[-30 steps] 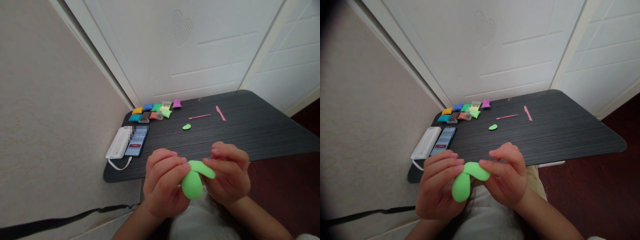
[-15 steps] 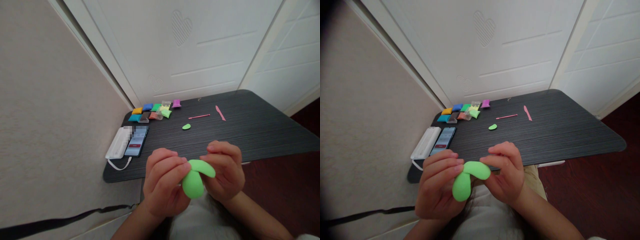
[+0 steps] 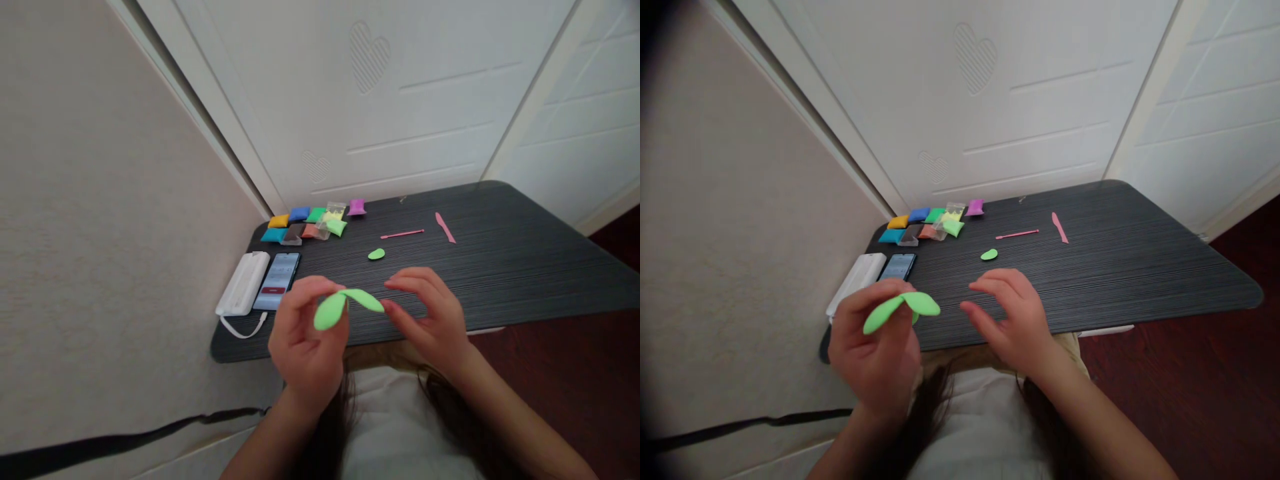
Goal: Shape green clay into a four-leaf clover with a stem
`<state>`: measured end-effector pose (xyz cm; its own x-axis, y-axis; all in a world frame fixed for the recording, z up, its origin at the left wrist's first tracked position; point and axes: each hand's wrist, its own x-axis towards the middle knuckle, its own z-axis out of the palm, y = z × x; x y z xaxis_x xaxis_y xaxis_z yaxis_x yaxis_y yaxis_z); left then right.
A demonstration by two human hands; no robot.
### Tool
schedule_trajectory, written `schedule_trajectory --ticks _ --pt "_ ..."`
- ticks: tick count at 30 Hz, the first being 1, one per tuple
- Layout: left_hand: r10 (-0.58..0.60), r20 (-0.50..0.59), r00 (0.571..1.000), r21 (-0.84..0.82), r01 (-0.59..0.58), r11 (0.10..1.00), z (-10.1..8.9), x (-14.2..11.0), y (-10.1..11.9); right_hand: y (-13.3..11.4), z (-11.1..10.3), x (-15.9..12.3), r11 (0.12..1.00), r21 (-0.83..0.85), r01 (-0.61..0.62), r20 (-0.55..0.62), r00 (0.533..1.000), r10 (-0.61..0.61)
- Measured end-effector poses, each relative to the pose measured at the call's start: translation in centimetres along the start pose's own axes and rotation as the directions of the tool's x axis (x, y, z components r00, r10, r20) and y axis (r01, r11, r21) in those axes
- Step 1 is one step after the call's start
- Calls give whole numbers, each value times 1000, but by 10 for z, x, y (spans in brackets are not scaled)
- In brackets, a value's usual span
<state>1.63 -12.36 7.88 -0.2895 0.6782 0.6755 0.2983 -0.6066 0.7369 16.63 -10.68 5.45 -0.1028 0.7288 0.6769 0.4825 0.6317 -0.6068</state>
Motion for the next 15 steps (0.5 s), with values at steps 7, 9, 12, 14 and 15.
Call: schedule_trajectory --ticks 7,9,12,14,15 --pt "-525 55 850 -424 496 758 5 19 -33 77 5 50 957 -290 -15 484 861 160" --pt "-603 136 786 -467 588 661 13 26 -53 97 14 57 923 -384 -5 516 828 219" --pt "-694 238 680 -481 703 524 28 38 -88 114 31 59 883 -470 -1 518 810 277" --pt "-736 290 612 -461 763 453 39 46 -109 120 40 58 879 -476 -19 502 815 289" --pt "-751 312 582 -451 786 422 43 49 -118 121 43 57 882 -468 -48 487 819 303"
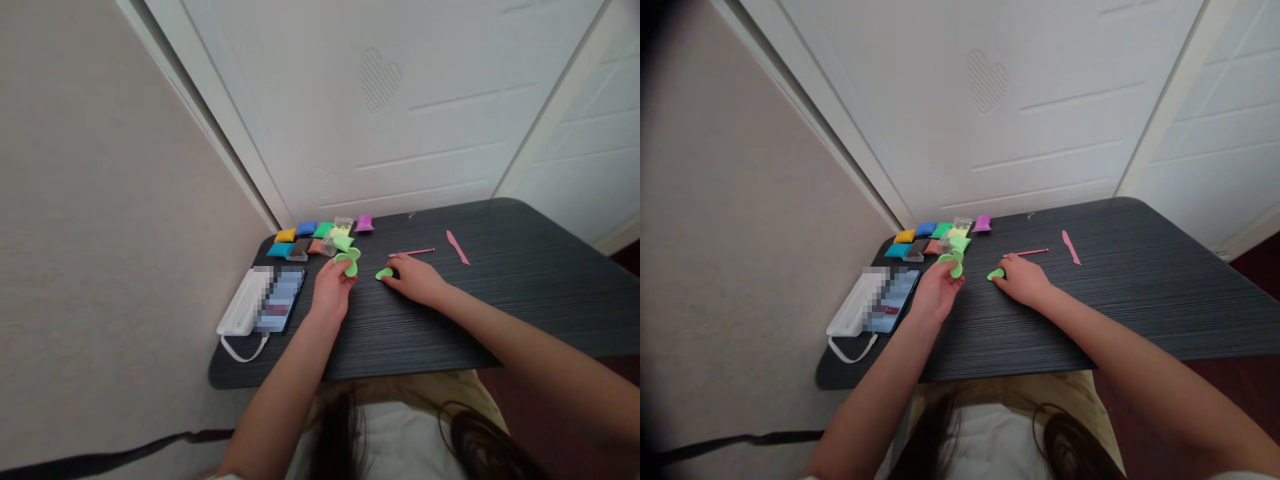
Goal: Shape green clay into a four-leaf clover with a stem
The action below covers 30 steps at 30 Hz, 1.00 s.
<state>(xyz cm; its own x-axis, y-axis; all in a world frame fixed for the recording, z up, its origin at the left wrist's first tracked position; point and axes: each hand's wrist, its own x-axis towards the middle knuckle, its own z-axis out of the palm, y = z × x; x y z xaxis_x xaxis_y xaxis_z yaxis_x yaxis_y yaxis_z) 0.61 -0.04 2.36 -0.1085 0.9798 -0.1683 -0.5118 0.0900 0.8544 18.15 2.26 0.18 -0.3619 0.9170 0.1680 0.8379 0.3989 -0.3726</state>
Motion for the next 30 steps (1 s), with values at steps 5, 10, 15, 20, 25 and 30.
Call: schedule_trajectory --ticks 5,10,15,20,25,30 --pt "-124 44 991 17 124 992 3 30 -15 4 4 8 909 391 -147 39 989 143" --pt "-190 93 977 -9 191 981 6 46 -23 7 3 25 542 815 -203 120 975 185" --pt "-206 119 971 -163 224 961 -1 62 -17 -1 13 49 475 857 -201 97 967 234" --pt "-230 103 968 -243 249 938 -8 68 -7 -15 25 67 523 839 -153 37 974 225" --pt "-130 89 988 -110 139 984 -13 73 -7 -20 33 73 558 823 -107 0 982 188" --pt "64 129 990 280 -99 955 -19 75 -12 -15 38 68 584 811 -43 -53 988 146"
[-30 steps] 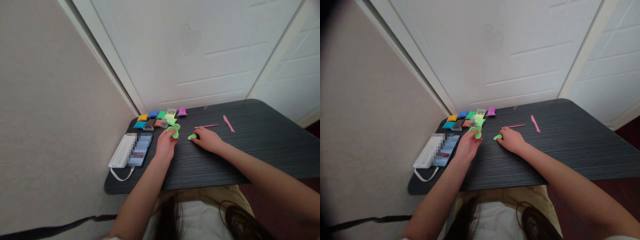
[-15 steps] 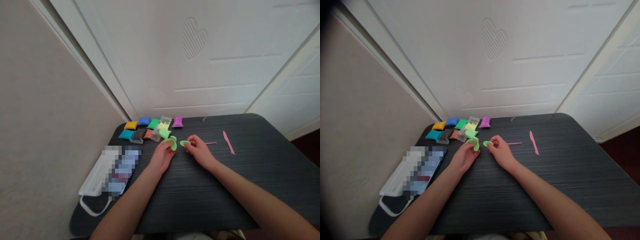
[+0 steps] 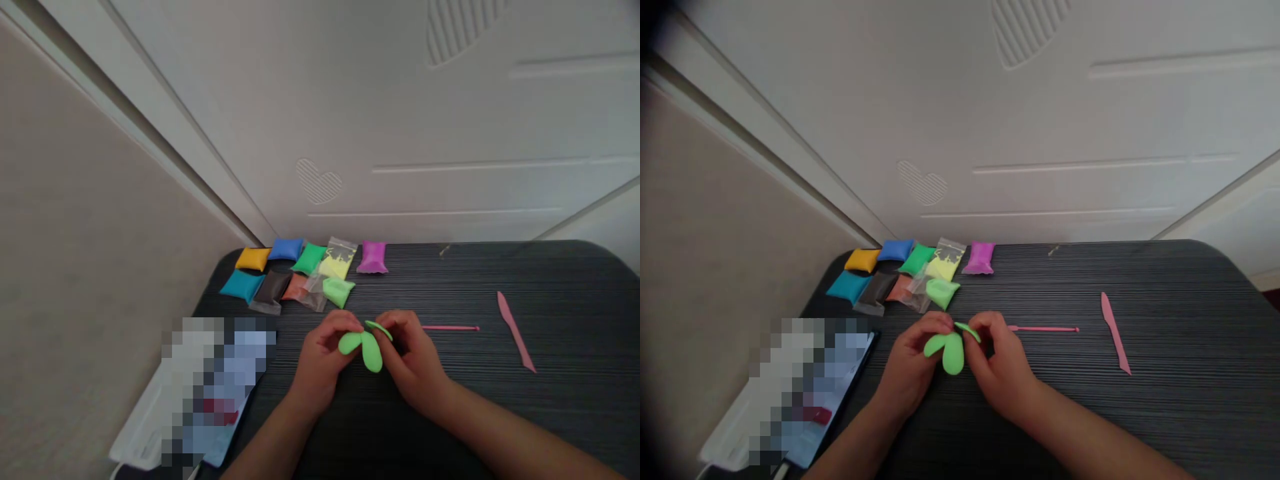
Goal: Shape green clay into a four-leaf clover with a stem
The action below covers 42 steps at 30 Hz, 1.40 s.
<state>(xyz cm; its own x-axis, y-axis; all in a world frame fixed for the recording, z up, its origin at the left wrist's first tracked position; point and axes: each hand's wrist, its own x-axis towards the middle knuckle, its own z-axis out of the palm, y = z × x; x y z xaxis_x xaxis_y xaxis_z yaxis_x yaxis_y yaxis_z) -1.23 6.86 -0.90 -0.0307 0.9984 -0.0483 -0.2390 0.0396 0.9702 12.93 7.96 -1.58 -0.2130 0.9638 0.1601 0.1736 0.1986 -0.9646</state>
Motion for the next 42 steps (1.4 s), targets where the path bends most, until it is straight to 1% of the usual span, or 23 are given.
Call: schedule_trajectory --ticks 2,4,8,11,14,17,21,26,29,33,36,38,39,40,42 --pt "98 35 995 155 -102 983 -2 -1 1 1 -2 -1 999 4 43 24 999 -43" --pt "201 67 977 271 -212 939 -4 -1 2 1 -4 -1 997 6 75 30 997 -75" --pt "394 133 909 413 -412 812 -6 -1 2 0 -6 1 996 23 81 53 995 -82" --pt "476 172 863 480 -495 724 -7 -2 4 0 -7 3 994 47 98 93 990 -102" --pt "518 176 837 548 -520 655 -8 -2 6 0 -8 3 992 67 110 106 988 -117" --pt "537 177 825 568 -531 629 -8 -2 8 1 -9 3 992 55 116 111 986 -121" --pt "531 194 825 556 -539 634 -8 -3 7 1 -10 2 991 36 132 120 984 -135" --pt "523 184 832 549 -529 648 -6 -4 8 1 -10 2 990 25 139 132 981 -141" --pt "517 180 837 520 -527 672 -6 -5 8 2 -10 2 990 23 139 143 980 -141" --pt "476 153 866 457 -489 743 -5 -6 5 1 -11 2 989 17 146 164 976 -146" --pt "409 88 908 377 -411 830 -4 -7 4 -3 -13 2 993 -1 121 196 974 -118" --pt "293 5 956 294 -281 914 -2 -8 5 -7 -14 1 996 -22 81 220 973 -74" --pt "206 -45 977 235 -190 953 0 -8 5 -8 -15 1 998 -18 61 237 970 -55" --pt "108 -87 990 163 -93 982 1 -8 5 -10 -16 1 999 3 44 254 966 -43" --pt "-81 -134 988 0 82 997 4 -7 7 -11 -18 1 996 83 16 276 960 -38"
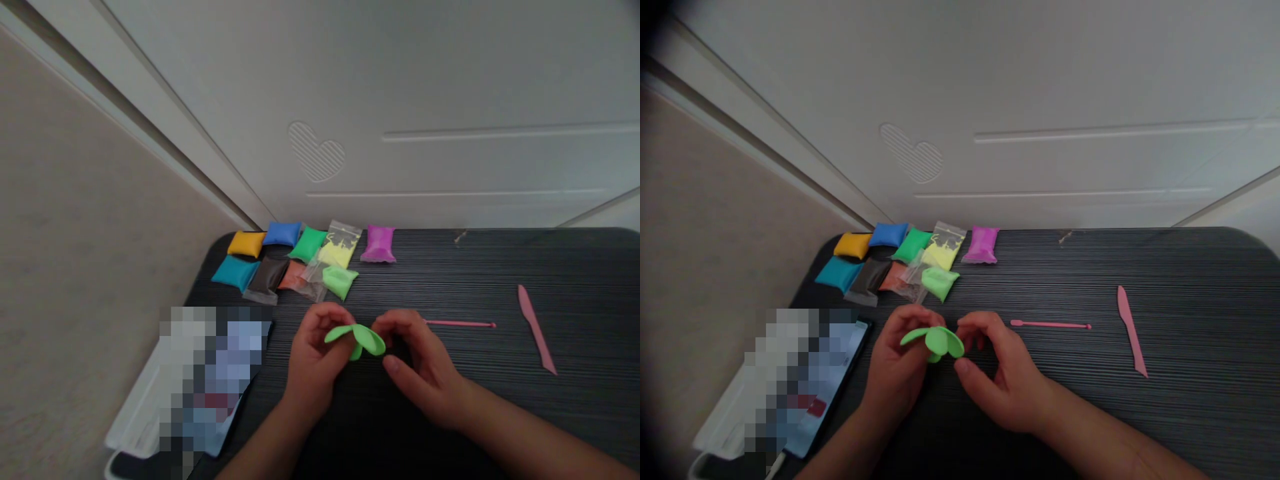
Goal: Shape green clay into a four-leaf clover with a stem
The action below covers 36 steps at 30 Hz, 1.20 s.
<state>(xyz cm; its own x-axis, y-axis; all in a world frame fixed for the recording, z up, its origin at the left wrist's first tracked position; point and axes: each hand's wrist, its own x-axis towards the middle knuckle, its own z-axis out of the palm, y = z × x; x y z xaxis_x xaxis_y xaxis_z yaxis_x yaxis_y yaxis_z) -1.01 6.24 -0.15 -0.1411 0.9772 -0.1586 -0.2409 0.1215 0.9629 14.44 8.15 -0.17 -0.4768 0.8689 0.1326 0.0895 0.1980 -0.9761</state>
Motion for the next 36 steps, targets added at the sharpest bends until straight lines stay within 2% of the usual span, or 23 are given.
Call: schedule_trajectory --ticks 3,9,16,20,26,36 --pt "-175 -4 985 -165 172 971 4 2 2 0 -1 1 996 82 -17 1 1000 17" --pt "-315 12 949 -237 308 921 9 1 3 -1 -1 5 997 -14 -78 40 996 79" --pt "-329 43 943 -295 326 898 8 3 1 1 3 5 995 -49 -89 -5 996 89" --pt "-339 45 940 -298 336 893 8 3 2 3 4 5 993 15 -114 -60 992 114" --pt "-344 28 938 -228 341 912 8 2 0 5 2 5 978 118 -172 -79 980 182" --pt "-371 41 928 -152 373 916 7 2 1 5 0 7 975 130 -182 -77 978 192"
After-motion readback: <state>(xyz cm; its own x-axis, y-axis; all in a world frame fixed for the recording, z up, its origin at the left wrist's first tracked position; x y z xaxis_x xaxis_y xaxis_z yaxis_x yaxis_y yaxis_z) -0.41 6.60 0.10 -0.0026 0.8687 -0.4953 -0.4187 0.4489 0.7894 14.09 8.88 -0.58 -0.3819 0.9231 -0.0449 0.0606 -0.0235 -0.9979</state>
